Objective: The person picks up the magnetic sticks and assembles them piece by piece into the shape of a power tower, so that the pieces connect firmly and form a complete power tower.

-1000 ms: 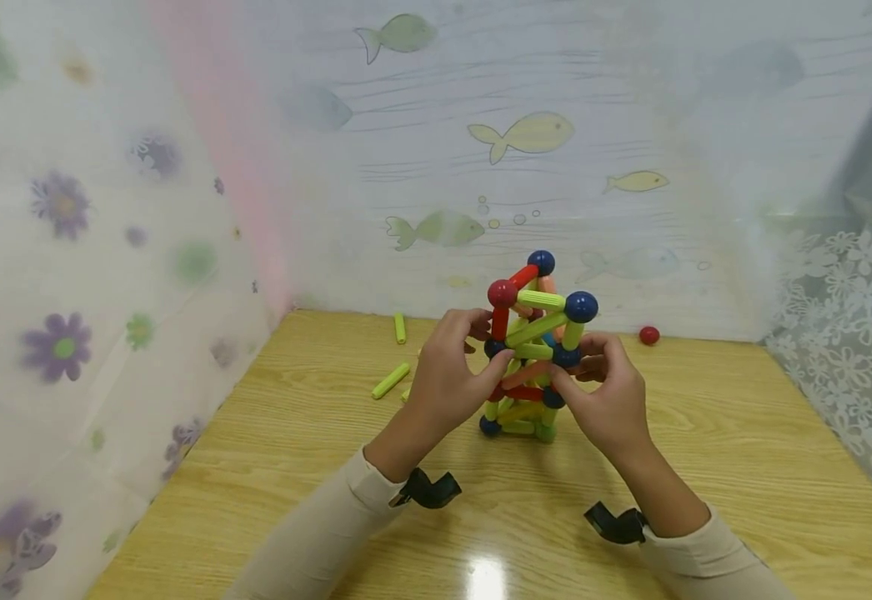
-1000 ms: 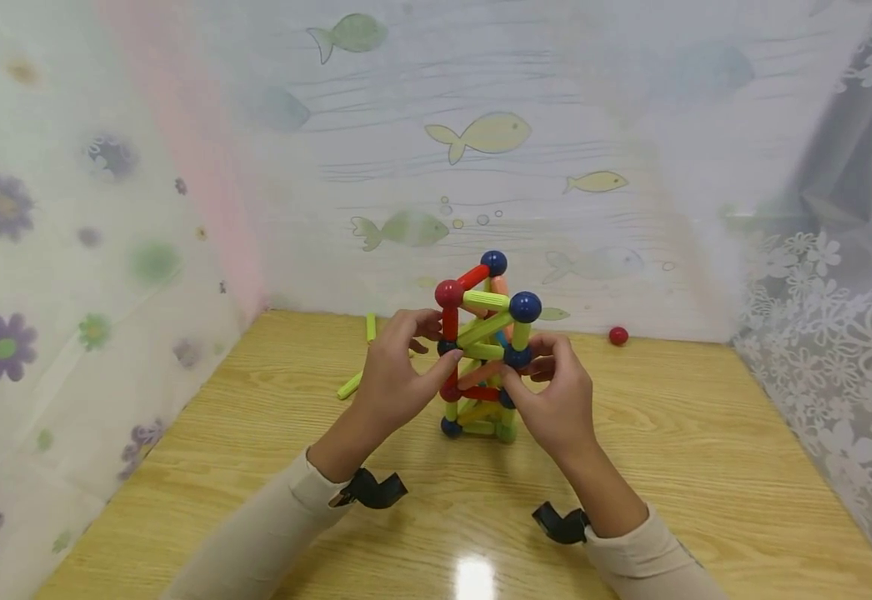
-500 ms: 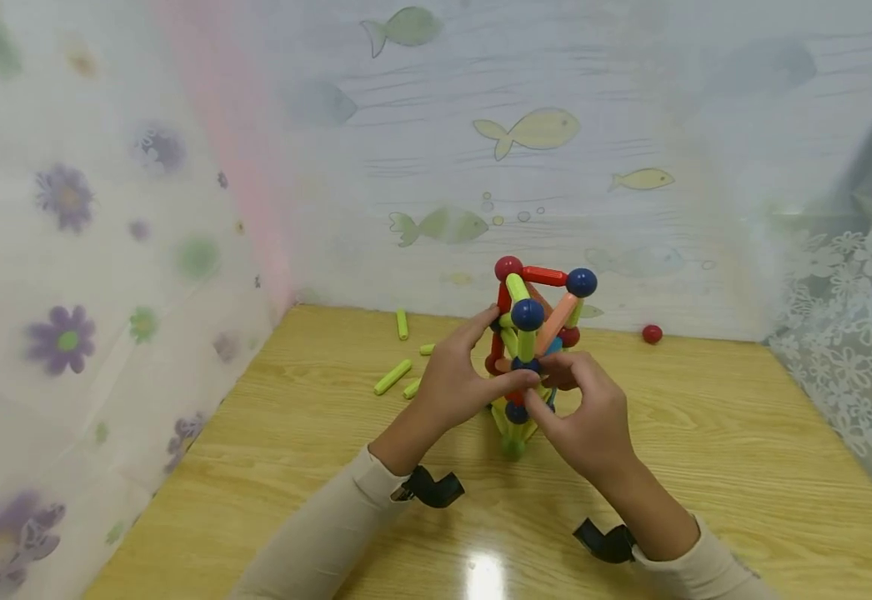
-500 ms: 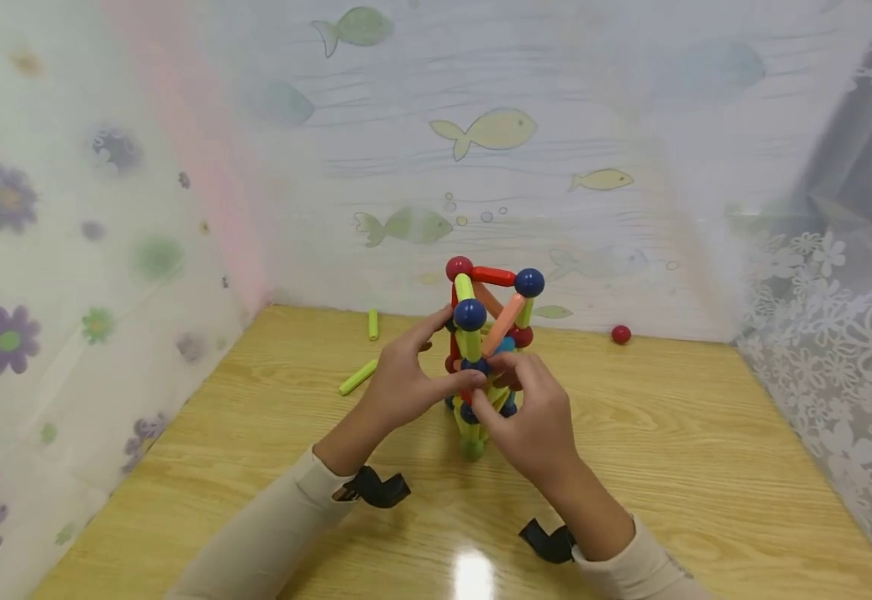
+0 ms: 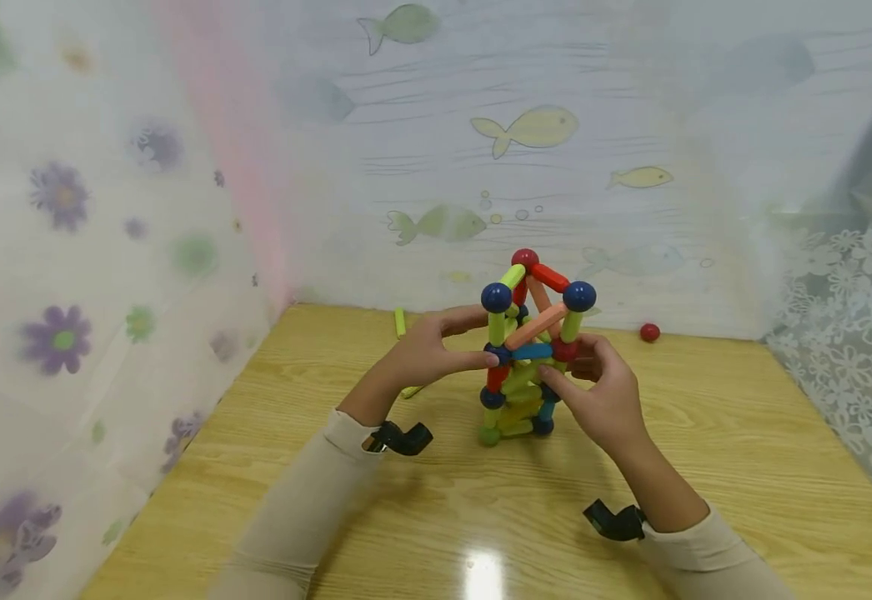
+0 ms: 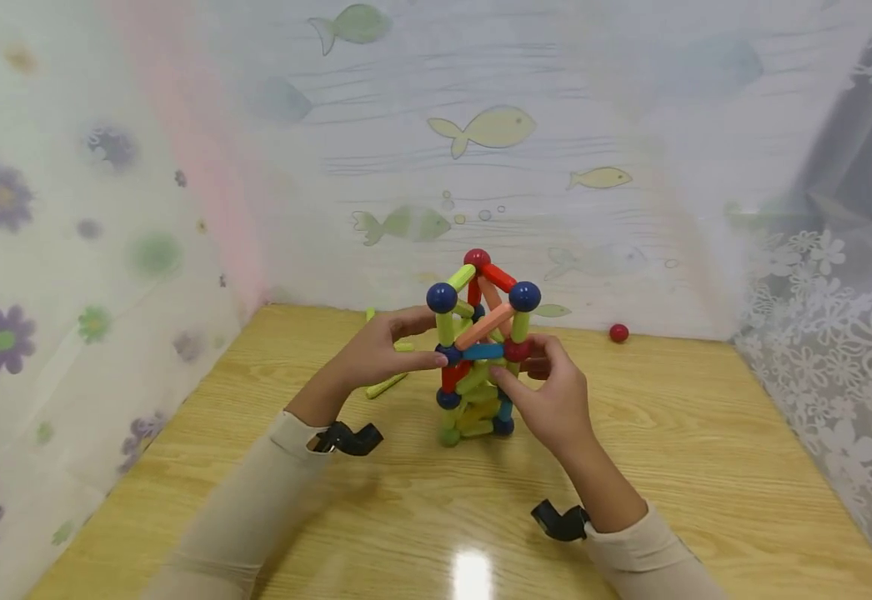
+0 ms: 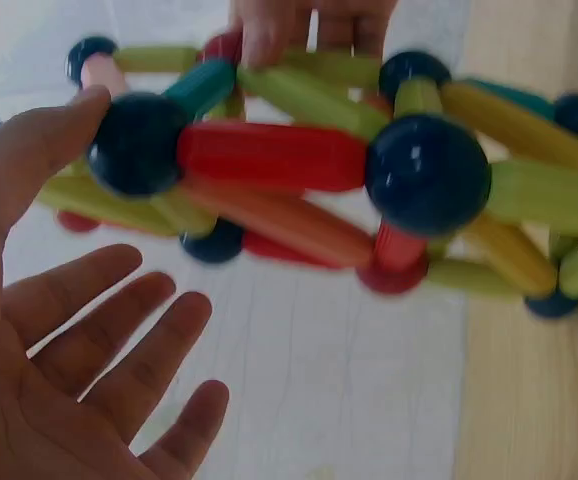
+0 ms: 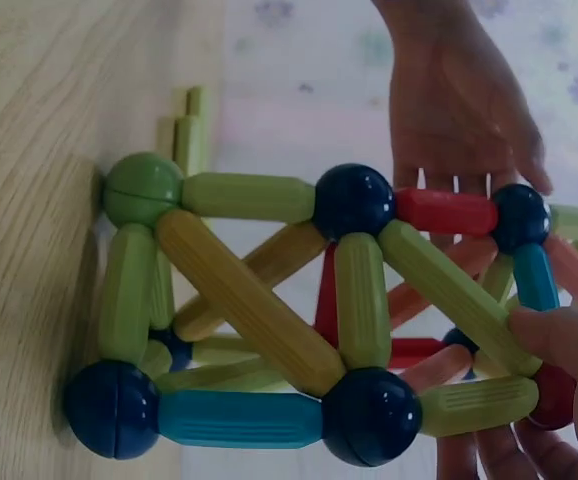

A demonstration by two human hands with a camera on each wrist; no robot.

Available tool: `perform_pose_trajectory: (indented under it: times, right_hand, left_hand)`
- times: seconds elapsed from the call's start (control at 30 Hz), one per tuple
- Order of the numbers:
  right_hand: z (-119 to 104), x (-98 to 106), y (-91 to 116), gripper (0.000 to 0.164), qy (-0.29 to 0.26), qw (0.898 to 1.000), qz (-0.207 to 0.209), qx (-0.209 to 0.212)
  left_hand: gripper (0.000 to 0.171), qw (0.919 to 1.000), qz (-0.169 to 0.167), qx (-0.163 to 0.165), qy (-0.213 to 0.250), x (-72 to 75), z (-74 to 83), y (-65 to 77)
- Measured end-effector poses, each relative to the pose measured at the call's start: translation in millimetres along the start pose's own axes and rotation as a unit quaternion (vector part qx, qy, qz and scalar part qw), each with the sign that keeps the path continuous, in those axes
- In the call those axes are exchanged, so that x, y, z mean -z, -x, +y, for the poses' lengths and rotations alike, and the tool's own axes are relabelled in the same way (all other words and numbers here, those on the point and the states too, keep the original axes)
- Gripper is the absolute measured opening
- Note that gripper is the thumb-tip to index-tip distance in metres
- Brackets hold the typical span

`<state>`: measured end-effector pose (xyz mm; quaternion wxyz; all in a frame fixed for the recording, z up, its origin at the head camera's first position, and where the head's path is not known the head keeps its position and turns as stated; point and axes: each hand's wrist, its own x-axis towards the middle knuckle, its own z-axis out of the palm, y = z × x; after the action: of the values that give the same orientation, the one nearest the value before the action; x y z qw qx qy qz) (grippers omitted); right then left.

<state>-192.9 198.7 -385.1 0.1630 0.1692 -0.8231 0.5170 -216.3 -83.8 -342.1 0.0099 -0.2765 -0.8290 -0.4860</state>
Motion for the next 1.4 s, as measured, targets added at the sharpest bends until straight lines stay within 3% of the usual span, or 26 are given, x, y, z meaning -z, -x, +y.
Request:
perform_pose_trajectory:
  times: [0.13, 0.23, 0.3, 0.37, 0.5, 0.63, 0.8, 0.9, 0.97, 1.03, 1.1, 1.2, 1.3, 1.4]
  right_hand:
    - [-0.9, -1.9, 0.2, 0.053, 0.011, 1.000, 0.011, -0.001]
    - [-1.0, -2.7, 0.5, 0.053, 0.018, 1.000, 0.016, -0.002]
    - [-0.6, -3.5, 0.9, 0.052, 0.019, 1.000, 0.017, -0.001]
    - [-0.1, -4.2, 1.4, 0.052, 0.019, 1.000, 0.020, -0.001]
    - [-1.2, -5.6, 2.7, 0.051, 0.016, 1.000, 0.026, 0.006]
    - [-3.4, -8.1, 4.0, 0.051, 0.014, 0.999, 0.030, 0.022]
    - [-4.4, -9.6, 5.4, 0.050, 0.020, 0.999, 0.037, 0.035]
    - [-4.4, -9.4, 6.3, 0.050, 0.022, 0.999, 0.037, 0.031]
    - [-4.5, -9.8, 6.8, 0.051, 0.024, 0.999, 0.035, 0.029]
    - [-4.5, -10.2, 7.2, 0.051, 0.025, 0.999, 0.033, 0.027]
    - [-4.7, -10.2, 7.2, 0.051, 0.026, 0.999, 0.032, 0.029]
    - [-5.3, -10.0, 6.7, 0.050, 0.026, 0.999, 0.034, 0.032]
    - [-5.5, -9.7, 6.2, 0.050, 0.028, 0.999, 0.034, 0.031]
    - [-5.6, -9.5, 6.1, 0.050, 0.029, 0.999, 0.031, 0.029]
  left_hand:
    - [0.045, 0.9992, 0.025, 0.021, 0.021, 20.6, -19.8, -6.2]
    - [0.029, 0.9935, 0.080, 0.082, -0.001, 28.7, -47.9, -11.5]
    - [0.027, 0.9839, 0.100, 0.138, -0.054, 29.1, -69.1, -14.5]
    - [0.031, 0.9702, 0.090, 0.189, -0.121, 26.8, -89.0, -17.0]
    - [0.040, 0.9468, 0.046, 0.232, -0.218, 19.9, -114.6, -22.0]
    - [0.037, 0.9321, 0.035, 0.252, -0.258, 14.7, -122.1, -24.6]
    - [0.036, 0.9157, 0.029, 0.273, -0.294, 10.0, -119.7, -25.3]
    - [0.033, 0.9140, 0.045, 0.272, -0.297, 7.6, -118.0, -23.9]
    - [0.030, 0.9252, 0.080, 0.248, -0.276, 9.1, -112.2, -23.8]
    - [0.029, 0.9415, 0.132, 0.203, -0.235, 14.1, -95.7, -26.7]
    - [0.031, 0.9559, 0.185, 0.137, -0.182, 22.4, -68.2, -32.6]
    - [0.033, 0.9659, 0.235, 0.033, -0.105, 35.4, -11.7, -41.5]
    - [0.032, 0.9690, 0.237, -0.056, -0.042, 38.8, 40.3, -43.9]
    - [0.031, 0.9714, 0.202, -0.120, -0.033, 31.4, 74.5, -40.0]
